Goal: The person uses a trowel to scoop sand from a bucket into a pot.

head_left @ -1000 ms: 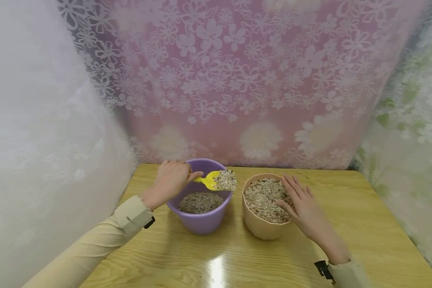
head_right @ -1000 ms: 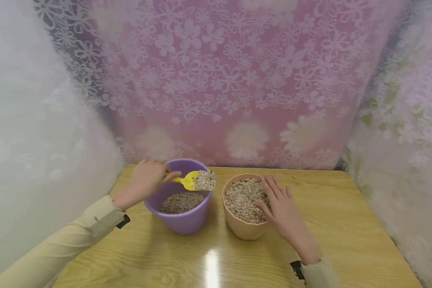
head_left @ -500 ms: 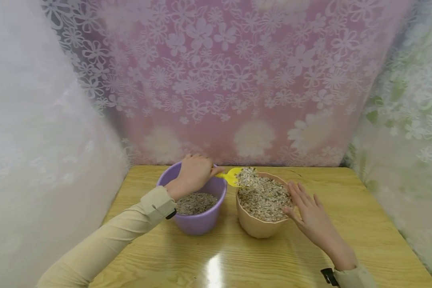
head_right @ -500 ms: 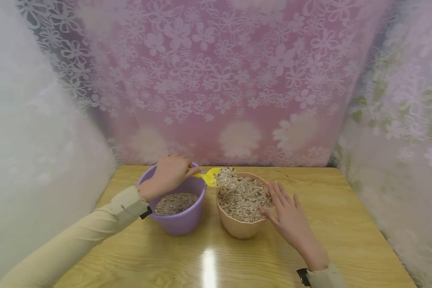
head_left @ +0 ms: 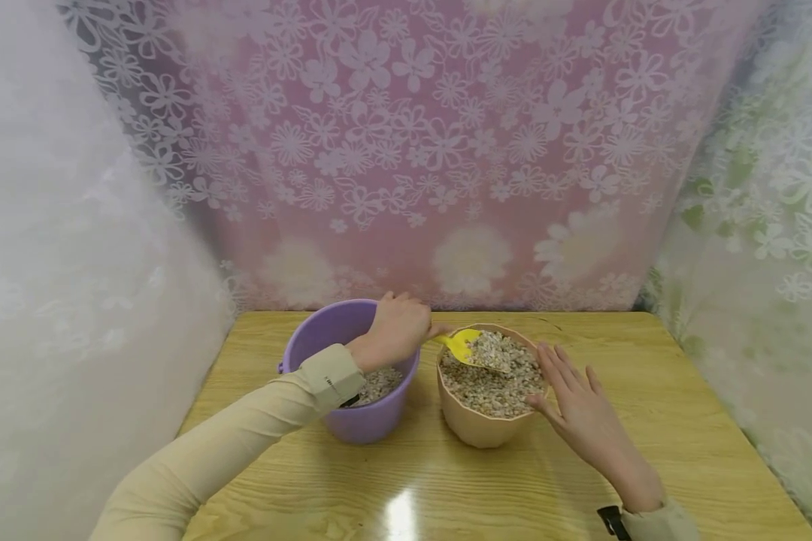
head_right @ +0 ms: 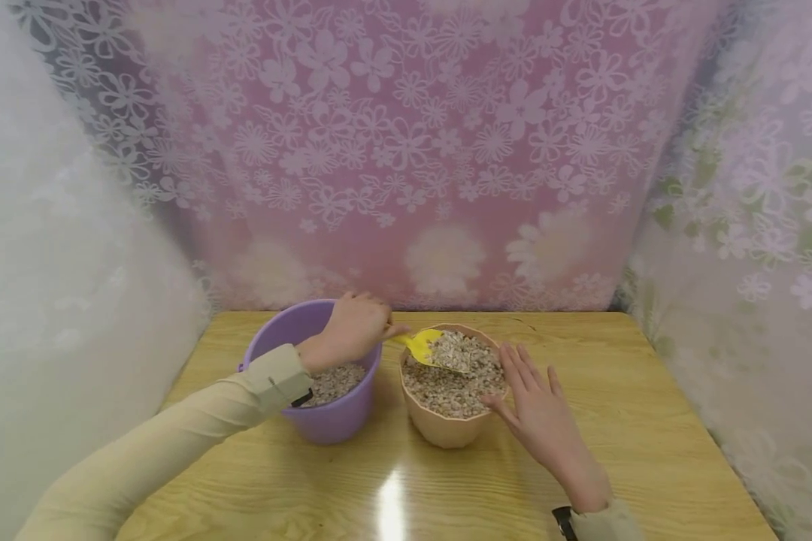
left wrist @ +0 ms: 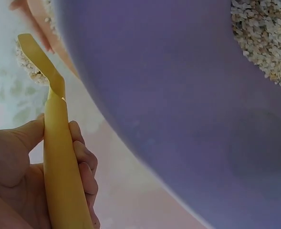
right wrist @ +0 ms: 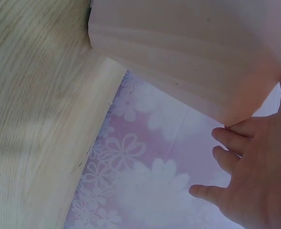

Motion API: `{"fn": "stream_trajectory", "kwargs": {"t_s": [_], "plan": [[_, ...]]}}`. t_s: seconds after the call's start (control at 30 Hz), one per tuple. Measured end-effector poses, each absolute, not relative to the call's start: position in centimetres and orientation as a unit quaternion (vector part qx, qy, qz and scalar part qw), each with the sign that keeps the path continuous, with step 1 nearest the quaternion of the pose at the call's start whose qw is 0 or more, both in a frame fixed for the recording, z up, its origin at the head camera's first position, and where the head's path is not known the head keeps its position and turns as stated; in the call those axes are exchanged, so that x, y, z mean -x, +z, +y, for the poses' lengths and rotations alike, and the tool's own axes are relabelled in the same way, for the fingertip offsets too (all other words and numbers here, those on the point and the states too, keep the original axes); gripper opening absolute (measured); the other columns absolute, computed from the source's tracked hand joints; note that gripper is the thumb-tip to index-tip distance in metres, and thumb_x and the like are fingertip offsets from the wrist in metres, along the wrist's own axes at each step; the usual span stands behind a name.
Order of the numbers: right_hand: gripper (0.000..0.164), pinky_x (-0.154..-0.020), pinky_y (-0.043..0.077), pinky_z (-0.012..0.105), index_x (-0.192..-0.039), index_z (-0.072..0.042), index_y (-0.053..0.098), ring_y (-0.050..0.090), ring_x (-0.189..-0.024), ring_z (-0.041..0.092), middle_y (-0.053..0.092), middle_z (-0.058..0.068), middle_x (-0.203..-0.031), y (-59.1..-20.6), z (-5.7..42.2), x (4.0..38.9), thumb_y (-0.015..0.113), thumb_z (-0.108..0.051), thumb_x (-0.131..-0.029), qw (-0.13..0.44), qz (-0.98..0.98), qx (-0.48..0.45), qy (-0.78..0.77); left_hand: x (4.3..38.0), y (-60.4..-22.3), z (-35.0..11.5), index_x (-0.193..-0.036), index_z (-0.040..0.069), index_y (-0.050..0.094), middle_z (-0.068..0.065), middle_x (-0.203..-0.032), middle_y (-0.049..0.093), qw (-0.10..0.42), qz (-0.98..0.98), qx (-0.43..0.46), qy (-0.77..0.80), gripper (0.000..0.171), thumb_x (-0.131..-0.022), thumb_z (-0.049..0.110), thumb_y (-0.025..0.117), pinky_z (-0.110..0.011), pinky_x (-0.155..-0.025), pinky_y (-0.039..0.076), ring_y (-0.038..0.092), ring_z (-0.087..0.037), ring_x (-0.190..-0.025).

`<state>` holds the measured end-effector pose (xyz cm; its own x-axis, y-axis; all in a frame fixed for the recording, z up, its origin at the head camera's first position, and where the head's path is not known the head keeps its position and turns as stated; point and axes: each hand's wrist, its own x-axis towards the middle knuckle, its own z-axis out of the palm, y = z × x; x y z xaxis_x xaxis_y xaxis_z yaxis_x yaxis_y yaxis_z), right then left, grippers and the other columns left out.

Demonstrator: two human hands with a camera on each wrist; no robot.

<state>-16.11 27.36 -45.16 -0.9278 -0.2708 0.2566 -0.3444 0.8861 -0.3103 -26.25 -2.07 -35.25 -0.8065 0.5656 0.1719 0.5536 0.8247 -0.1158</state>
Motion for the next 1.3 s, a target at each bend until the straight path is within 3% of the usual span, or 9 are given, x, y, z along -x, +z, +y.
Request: {"fn": "stream_trajectory", "kwargs": {"t_s": [0.17,0.23,0.43,0.57,0.67,0.8,0.97,1.2,1.3], "plan": [[0.082,-0.118,0.009,0.066,-0.164,-0.017,0.010,0.017,-0.154,0.034,0.018,0.012,-0.168,-45.4,27.2,16.1,0.055,-0.047,-0.103,0.112,-0.964,-0.160,0.179,26.4,-35.7,-0.9,-0.053,0.020,0.055,0.003,-0.069,0.064,0.079,-0.951,0.296,0.034,0.061,-0.101,0.058,0.049,-0.032,-0.069,0.033,0.051,-0.016,-0.070],[0.081,-0.117,0.010,0.067,-0.164,-0.018,0.010,0.017,-0.154,0.034,0.018,0.012,-0.168,-45.5,27.3,16.1,0.055,-0.046,-0.103,0.114,-0.964,-0.159,0.180,26.4,-35.7,-0.3,-0.056,0.020,0.059,0.003,-0.079,0.070,0.070,-0.952,0.295,0.040,0.061,-0.101,0.059,0.047,-0.033,-0.076,0.039,0.057,-0.016,-0.079],[0.081,-0.115,0.013,0.069,-0.164,-0.019,0.011,0.017,-0.154,0.033,0.020,0.013,-0.168,-45.5,27.3,16.0,0.056,-0.046,-0.102,0.117,-0.963,-0.159,0.184,26.4,-35.4,1.7,-0.065,0.022,0.066,0.002,-0.086,0.072,0.058,-0.951,0.290,0.088,0.059,-0.102,0.061,0.042,-0.038,-0.093,0.046,0.064,-0.018,-0.094],[0.082,-0.116,0.011,0.069,-0.164,-0.020,0.010,0.015,-0.155,0.033,0.019,0.014,-0.168,-45.4,27.3,16.0,0.055,-0.047,-0.102,0.107,-0.963,-0.156,0.190,26.7,-35.5,3.0,-0.074,0.024,0.072,0.004,-0.091,0.072,0.054,-0.949,0.284,0.123,0.057,-0.102,0.063,0.040,-0.040,-0.101,0.044,0.062,-0.017,-0.097],[0.082,-0.117,0.009,0.068,-0.164,-0.020,0.009,0.014,-0.155,0.033,0.018,0.014,-0.168,-45.3,27.3,16.0,0.055,-0.047,-0.102,0.102,-0.963,-0.154,0.195,26.7,-35.5,3.5,-0.075,0.025,0.071,0.006,-0.089,0.069,0.053,-0.945,0.288,0.144,0.057,-0.102,0.062,0.038,-0.032,-0.089,0.041,0.056,-0.014,-0.087],[0.082,-0.117,0.009,0.067,-0.164,-0.020,0.009,0.015,-0.155,0.033,0.018,0.012,-0.168,-45.4,27.3,16.0,0.056,-0.047,-0.102,0.107,-0.963,-0.154,0.194,26.6,-35.5,3.5,-0.068,0.024,0.064,0.007,-0.079,0.062,0.076,-0.938,0.305,0.149,0.056,-0.102,0.061,0.040,-0.030,-0.072,0.028,0.046,-0.012,-0.075],[0.082,-0.116,0.011,0.068,-0.164,-0.019,0.011,0.016,-0.154,0.034,0.020,0.013,-0.168,-45.4,27.2,16.0,0.057,-0.046,-0.102,0.111,-0.963,-0.156,0.191,26.4,-35.3,3.3,-0.067,0.023,0.063,0.006,-0.080,0.064,0.096,-0.934,0.307,0.154,0.055,-0.101,0.062,0.043,-0.030,-0.075,0.035,0.051,-0.012,-0.078],[0.081,-0.115,0.012,0.069,-0.164,-0.017,0.013,0.016,-0.154,0.034,0.020,0.015,-0.167,-45.4,27.2,16.0,0.058,-0.045,-0.102,0.112,-0.961,-0.159,0.195,26.2,-34.5,3.0,-0.061,0.022,0.046,0.006,-0.065,0.040,0.131,-0.920,0.317,0.190,0.056,-0.102,0.060,0.044,-0.031,-0.069,0.019,0.028,-0.014,-0.066],[0.081,-0.116,0.012,0.069,-0.164,-0.016,0.013,0.017,-0.154,0.035,0.021,0.015,-0.167,-45.4,27.2,16.0,0.057,-0.045,-0.102,0.114,-0.961,-0.161,0.194,26.3,-34.3,2.8,-0.060,0.022,0.042,0.005,-0.064,0.033,0.140,-0.913,0.323,0.206,0.056,-0.102,0.060,0.045,-0.031,-0.068,0.018,0.025,-0.014,-0.065]]}}
